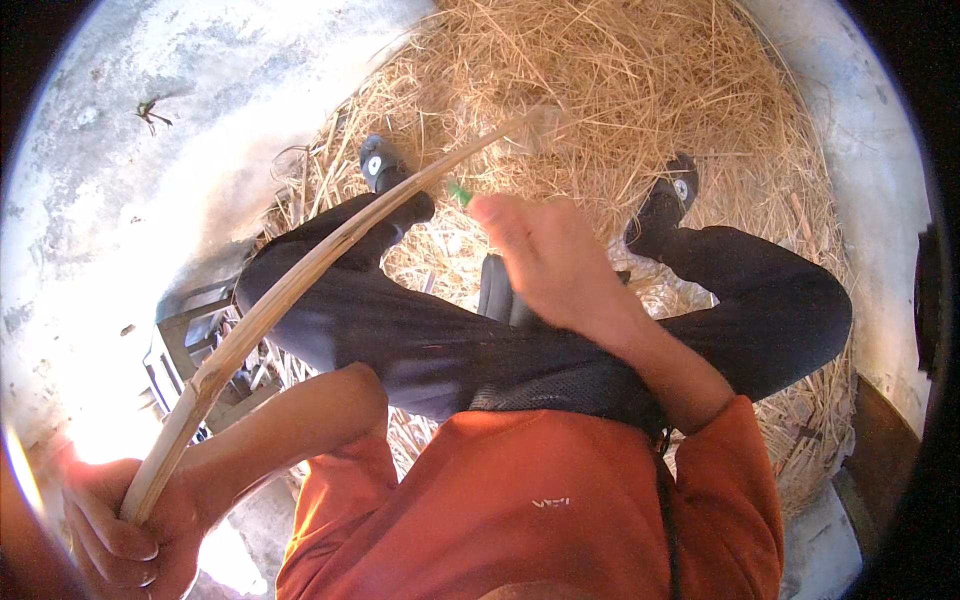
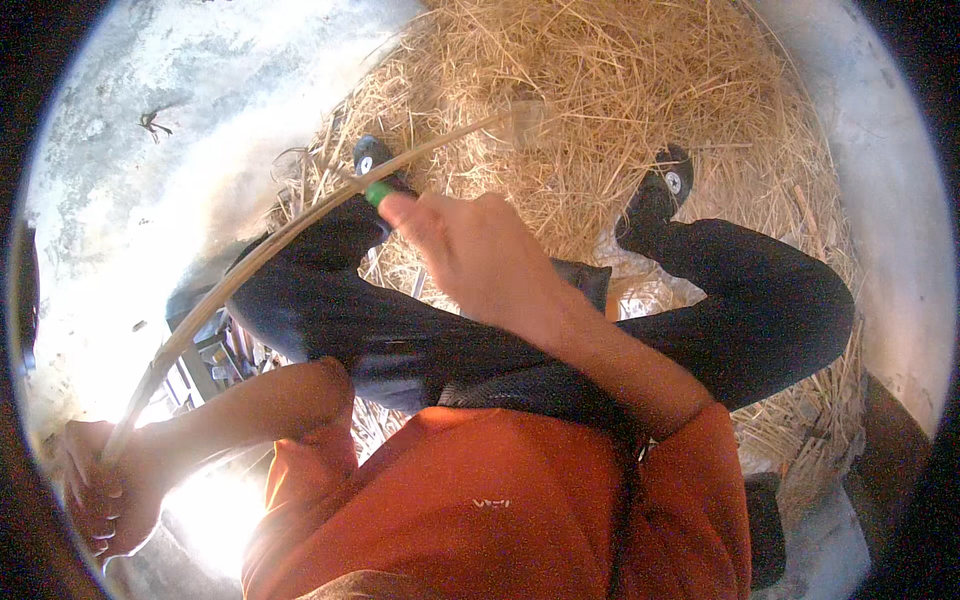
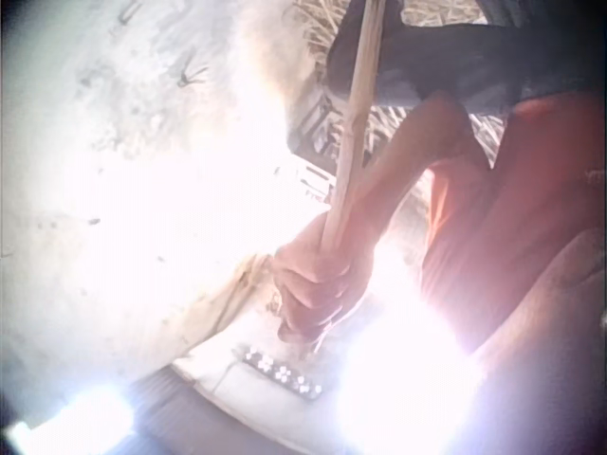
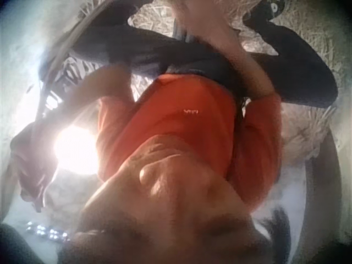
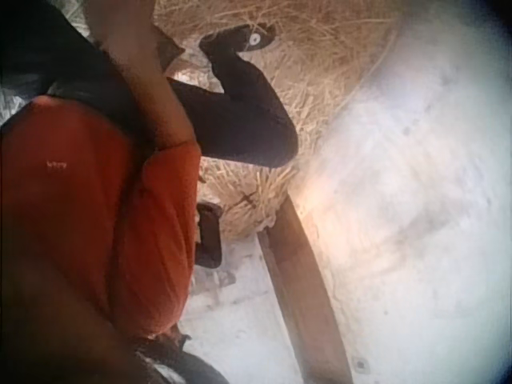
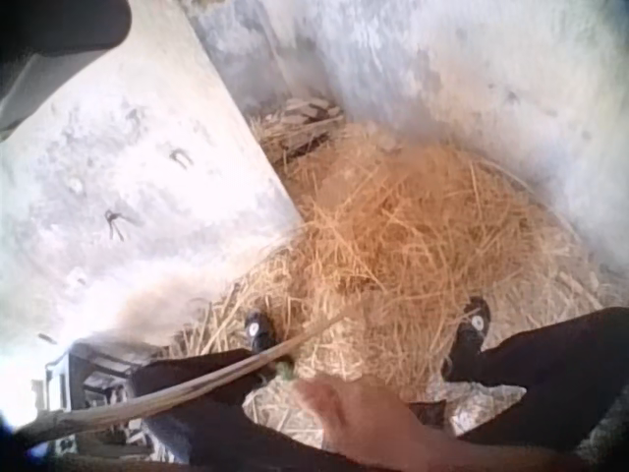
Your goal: The person scrapes a bamboo stick using a small knife while sitting down, repeatedly sliding the blade along the length of the wood to remove the outer layer.
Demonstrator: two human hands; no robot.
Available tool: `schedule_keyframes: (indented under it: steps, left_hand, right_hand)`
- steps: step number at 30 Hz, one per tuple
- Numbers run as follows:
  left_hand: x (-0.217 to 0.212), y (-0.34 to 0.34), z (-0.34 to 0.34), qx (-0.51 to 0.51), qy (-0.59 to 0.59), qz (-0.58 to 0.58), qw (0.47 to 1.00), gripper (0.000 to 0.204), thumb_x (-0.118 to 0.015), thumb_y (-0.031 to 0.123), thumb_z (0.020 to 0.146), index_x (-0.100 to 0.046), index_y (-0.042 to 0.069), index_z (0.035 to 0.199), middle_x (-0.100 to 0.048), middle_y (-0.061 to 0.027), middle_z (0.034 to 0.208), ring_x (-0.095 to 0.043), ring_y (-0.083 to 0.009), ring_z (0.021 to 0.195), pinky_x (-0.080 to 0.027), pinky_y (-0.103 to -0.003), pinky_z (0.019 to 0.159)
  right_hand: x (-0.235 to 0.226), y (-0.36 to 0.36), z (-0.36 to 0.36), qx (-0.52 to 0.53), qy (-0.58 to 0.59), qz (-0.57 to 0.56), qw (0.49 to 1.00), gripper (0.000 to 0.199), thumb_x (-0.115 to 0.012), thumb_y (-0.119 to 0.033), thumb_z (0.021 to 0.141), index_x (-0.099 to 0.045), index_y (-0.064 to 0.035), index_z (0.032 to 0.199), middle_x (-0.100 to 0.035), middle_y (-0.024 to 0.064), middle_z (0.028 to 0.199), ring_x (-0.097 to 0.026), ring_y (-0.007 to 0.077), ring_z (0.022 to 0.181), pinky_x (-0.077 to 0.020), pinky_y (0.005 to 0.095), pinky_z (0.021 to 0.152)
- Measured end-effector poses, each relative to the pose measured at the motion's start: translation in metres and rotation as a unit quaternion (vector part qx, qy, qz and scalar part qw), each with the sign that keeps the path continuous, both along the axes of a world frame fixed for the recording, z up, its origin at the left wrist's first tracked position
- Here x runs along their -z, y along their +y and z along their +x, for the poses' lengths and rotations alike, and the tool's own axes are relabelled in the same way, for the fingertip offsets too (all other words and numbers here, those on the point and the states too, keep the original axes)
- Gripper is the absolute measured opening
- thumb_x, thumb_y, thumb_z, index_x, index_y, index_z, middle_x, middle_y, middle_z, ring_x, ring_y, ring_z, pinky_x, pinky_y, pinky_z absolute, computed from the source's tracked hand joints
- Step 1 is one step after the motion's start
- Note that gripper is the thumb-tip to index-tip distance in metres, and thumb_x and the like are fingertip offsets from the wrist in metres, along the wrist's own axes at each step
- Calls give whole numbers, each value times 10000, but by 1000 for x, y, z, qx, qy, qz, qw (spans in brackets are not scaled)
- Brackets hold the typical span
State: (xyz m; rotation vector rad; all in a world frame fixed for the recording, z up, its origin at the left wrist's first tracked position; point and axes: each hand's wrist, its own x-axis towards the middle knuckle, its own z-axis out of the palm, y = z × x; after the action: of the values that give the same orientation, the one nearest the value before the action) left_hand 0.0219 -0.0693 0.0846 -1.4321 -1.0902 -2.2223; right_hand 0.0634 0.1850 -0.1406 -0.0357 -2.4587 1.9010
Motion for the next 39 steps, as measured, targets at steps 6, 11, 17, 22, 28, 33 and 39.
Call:
schedule_keyframes:
  steps: [6,11,17,22,28,33,39]
  left_hand:
    - [5,-5,-2,97,29,4,995,400,-578,354,802,-397,258,459,-342,165,384,-325,37,331,-229,-131,365]
    - [2,-1,2,10,-1,-22,1000,422,-513,419,849,-403,244,481,-351,142,376,-317,-2,303,-262,-192,363]
    - [-4,-22,3,-152,64,-16,986,429,-502,452,855,-403,257,485,-345,144,371,-337,-5,315,-293,-202,374]
    - [-9,-21,10,-250,-14,103,963,466,-487,489,867,-379,259,476,-325,145,375,-305,-12,317,-249,-202,385]
    - [5,-6,5,-37,5,-35,999,481,-503,512,862,-381,258,472,-328,154,393,-330,7,335,-264,-186,425]
    - [8,7,5,73,-31,-35,996,471,-529,501,853,-389,262,473,-324,163,393,-331,13,339,-267,-179,438]
    - [-4,-21,7,-264,7,11,964,446,-554,503,832,-396,271,485,-324,162,407,-321,19,347,-238,-165,427]
  right_hand:
    - [57,-11,3,2,-59,233,971,453,-357,-336,964,-619,14,846,-587,240,703,-597,407,685,-481,454,639]
    - [118,25,8,60,-132,283,948,499,-324,-389,969,-589,11,835,-557,255,668,-577,423,649,-455,468,589]
    - [39,-11,5,40,-18,64,997,504,-348,-382,968,-563,24,762,-495,256,603,-537,412,572,-400,464,546]
    - [82,1,-7,58,-201,120,970,511,-347,-374,970,-576,28,755,-516,250,591,-542,405,564,-414,465,561]
    - [62,-6,0,77,-9,53,996,527,-359,-385,965,-566,62,778,-511,271,605,-526,434,584,-409,467,567]
    - [85,-3,-6,55,-124,66,989,502,-378,-381,958,-563,49,777,-495,275,617,-506,442,574,-380,455,519]
    - [64,-22,4,53,-14,74,996,487,-369,-354,966,-569,39,760,-506,281,630,-509,460,601,-395,477,537]
